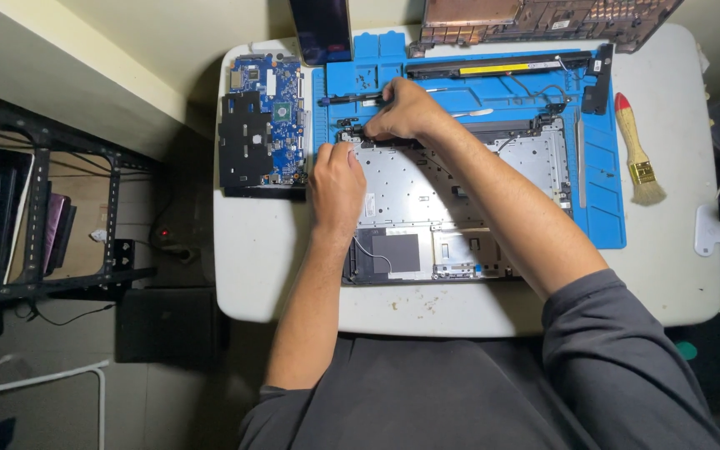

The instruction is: The person works on a disassembled laptop placed on a blue anti-static mat. They connect and adjust internal ribbon cables and components within the laptop chassis, handling the motherboard and other parts with their hands. The task involves careful manipulation of small connectors and wires.

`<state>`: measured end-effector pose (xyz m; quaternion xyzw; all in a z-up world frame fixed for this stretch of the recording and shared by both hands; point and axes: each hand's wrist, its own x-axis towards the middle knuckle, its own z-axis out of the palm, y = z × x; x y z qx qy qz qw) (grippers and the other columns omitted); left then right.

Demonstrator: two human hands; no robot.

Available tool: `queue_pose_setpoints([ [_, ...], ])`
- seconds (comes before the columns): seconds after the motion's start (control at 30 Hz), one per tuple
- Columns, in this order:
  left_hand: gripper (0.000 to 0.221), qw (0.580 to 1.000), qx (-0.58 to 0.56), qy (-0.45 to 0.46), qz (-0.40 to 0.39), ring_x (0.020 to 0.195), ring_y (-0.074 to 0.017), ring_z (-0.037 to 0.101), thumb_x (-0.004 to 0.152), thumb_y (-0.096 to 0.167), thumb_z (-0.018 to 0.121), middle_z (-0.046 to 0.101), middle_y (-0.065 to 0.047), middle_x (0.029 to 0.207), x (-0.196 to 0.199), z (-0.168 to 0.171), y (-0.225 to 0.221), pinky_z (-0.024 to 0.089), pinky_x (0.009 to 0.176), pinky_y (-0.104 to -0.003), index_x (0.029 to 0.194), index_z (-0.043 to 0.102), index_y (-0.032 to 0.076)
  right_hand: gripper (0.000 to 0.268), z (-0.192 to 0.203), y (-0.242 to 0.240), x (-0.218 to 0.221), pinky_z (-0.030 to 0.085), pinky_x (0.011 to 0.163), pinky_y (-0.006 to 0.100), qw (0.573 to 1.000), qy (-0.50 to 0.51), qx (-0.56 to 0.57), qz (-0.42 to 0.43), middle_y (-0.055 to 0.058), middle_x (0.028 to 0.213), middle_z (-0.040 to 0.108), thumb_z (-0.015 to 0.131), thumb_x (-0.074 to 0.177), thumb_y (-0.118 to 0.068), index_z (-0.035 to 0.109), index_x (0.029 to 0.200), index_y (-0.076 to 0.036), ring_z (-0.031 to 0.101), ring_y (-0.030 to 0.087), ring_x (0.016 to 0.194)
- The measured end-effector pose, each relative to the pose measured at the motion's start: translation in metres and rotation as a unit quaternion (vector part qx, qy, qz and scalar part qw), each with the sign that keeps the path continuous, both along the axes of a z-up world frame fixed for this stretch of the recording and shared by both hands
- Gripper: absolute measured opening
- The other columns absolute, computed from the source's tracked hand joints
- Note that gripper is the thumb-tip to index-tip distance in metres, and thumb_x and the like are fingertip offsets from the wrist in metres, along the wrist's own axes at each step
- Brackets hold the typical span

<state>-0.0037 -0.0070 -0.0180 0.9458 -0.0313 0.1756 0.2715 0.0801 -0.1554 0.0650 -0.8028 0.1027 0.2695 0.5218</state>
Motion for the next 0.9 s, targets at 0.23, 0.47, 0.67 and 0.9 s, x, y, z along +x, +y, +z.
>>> queue_pose_setpoints([
  [0.23,0.014,0.999,-0.041,0.007,-0.002,0.083,-0.0294,0.067,0.094,0.002,0.066,0.070,-0.011,0.098,0.003,-0.002,0.002,0.057,0.064,-0.042,0.105,0.074,0.005,0.057,0.000,0.012,-0.001,0.058,0.073,0.027,0.997,0.002,-0.074,-0.036,0.000,0.089,0.073,0.082,0.075,-0.008,0.052,0.123,-0.008,0.068,0.011,0.081],
  [0.47,0.011,0.997,-0.076,0.012,0.004,0.081,-0.0250,0.063,0.091,-0.003,0.068,0.066,-0.010,0.090,0.003,-0.004,0.004,0.055,0.065,-0.036,0.099,0.073,0.004,0.034,-0.014,-0.011,-0.016,0.062,0.081,0.029,0.990,-0.141,0.006,-0.008,0.004,0.088,0.080,0.079,0.088,-0.004,0.047,0.087,-0.016,0.080,0.014,0.088],
  [0.67,0.012,0.994,-0.104,0.025,0.014,0.076,-0.0220,0.061,0.087,-0.004,0.068,0.065,-0.006,0.081,0.006,-0.001,0.007,0.052,0.068,-0.038,0.090,0.071,0.007,0.033,-0.013,-0.026,-0.022,0.056,0.079,0.030,0.960,-0.251,-0.088,0.092,0.000,0.089,0.078,0.089,0.082,-0.015,0.059,0.095,-0.015,0.075,0.013,0.086],
  [0.9,0.020,0.988,-0.141,0.060,0.000,0.078,-0.0219,0.070,0.092,-0.008,0.062,0.067,-0.013,0.087,0.002,0.025,0.008,0.058,0.066,-0.030,0.106,0.073,0.001,0.032,-0.033,-0.021,-0.028,0.060,0.080,0.046,0.940,-0.302,-0.112,0.109,0.009,0.085,0.077,0.085,0.078,-0.006,0.066,0.104,-0.009,0.075,0.035,0.090],
])
